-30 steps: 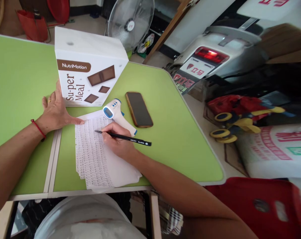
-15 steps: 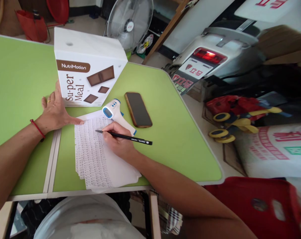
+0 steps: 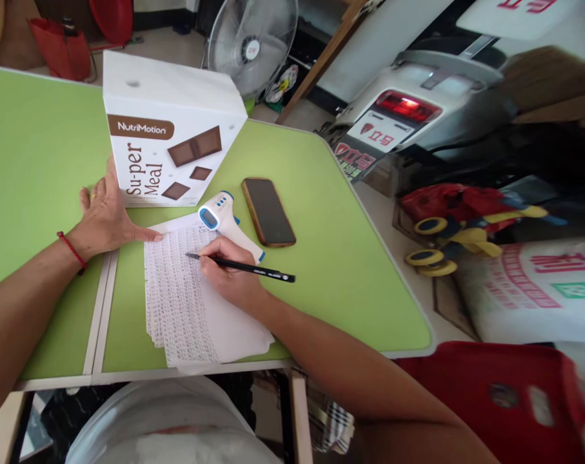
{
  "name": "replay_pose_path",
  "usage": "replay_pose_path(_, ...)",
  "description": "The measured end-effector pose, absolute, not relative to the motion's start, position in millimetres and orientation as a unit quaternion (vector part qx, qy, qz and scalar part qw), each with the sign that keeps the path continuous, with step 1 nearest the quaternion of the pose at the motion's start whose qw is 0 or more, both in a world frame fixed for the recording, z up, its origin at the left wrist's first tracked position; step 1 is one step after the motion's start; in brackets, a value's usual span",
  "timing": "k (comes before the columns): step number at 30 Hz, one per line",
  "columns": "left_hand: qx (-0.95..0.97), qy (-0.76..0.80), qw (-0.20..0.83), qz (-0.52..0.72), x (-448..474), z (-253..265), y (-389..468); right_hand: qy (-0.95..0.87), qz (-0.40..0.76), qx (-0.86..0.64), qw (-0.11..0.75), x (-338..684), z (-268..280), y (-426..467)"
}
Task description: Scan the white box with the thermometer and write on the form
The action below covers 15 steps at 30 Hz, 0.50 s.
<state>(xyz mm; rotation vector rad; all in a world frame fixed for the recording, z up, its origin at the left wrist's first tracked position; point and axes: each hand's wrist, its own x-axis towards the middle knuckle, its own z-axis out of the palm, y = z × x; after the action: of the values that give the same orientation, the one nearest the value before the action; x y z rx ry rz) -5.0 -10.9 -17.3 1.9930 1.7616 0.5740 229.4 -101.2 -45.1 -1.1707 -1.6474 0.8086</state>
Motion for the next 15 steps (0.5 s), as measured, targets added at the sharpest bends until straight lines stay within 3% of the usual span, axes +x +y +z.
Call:
replay_pose_path(6,0.714,0.658,0.185,0.15,3.3,-5.0,-16.2,-0.714,0.273,-0.454,0.457,230.7,-45.5,-103.5)
replay_pose_path(11,0.711,0.665,0.181,0.139,5.6,-1.7,-19.5,-0.806,0.088,-0.363,0.46,238.7,-45.9,-100.5)
replay_pose_path(15,0.71,0.657,0.191,0.17,3.2,-5.7,-18.0,-0.859,-0.016,-0.372,0.351,248.7,-39.0,-101.8)
